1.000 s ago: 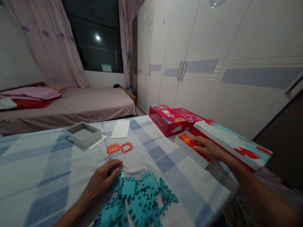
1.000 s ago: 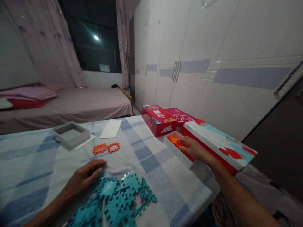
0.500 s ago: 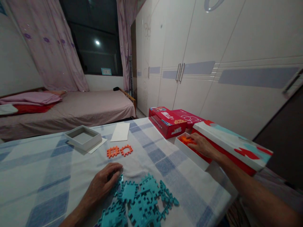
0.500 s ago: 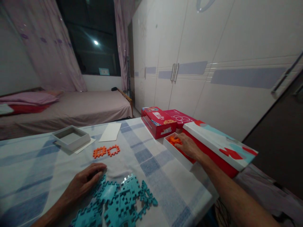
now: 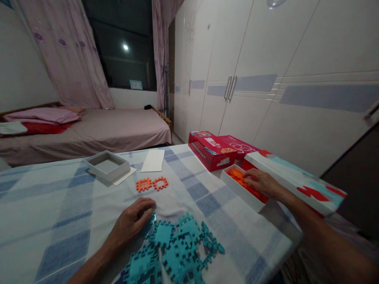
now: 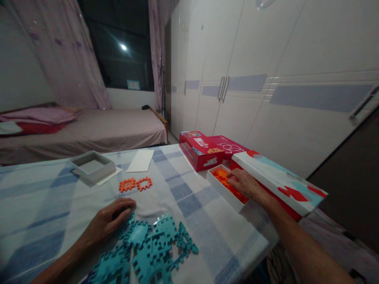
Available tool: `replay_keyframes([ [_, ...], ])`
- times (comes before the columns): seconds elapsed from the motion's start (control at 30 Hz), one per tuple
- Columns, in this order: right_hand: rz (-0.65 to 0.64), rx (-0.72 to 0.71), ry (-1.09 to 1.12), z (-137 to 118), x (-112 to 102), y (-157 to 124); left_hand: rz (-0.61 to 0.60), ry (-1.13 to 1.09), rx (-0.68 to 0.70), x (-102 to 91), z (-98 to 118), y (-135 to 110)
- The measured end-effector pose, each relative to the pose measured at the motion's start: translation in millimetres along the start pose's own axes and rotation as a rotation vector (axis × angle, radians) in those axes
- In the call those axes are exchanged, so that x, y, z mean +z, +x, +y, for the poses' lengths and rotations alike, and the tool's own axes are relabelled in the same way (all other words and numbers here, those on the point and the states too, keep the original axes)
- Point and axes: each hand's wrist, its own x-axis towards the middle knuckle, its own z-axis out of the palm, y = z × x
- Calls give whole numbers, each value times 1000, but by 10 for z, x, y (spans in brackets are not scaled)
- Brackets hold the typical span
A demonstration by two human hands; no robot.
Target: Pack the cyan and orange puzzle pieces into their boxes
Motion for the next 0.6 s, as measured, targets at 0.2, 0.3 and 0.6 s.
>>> replay_keyframes([
  [0.2, 128, -85, 14, -215, 81, 173, -10, -26, 13, -3, 72, -28],
  [0.3, 81, -156, 178, -629, 119, 259, -14, -40, 32, 4, 72, -18],
  [0.6, -196, -528, 260, -2226, 884, 658, -4, -60, 57, -9, 87, -7],
])
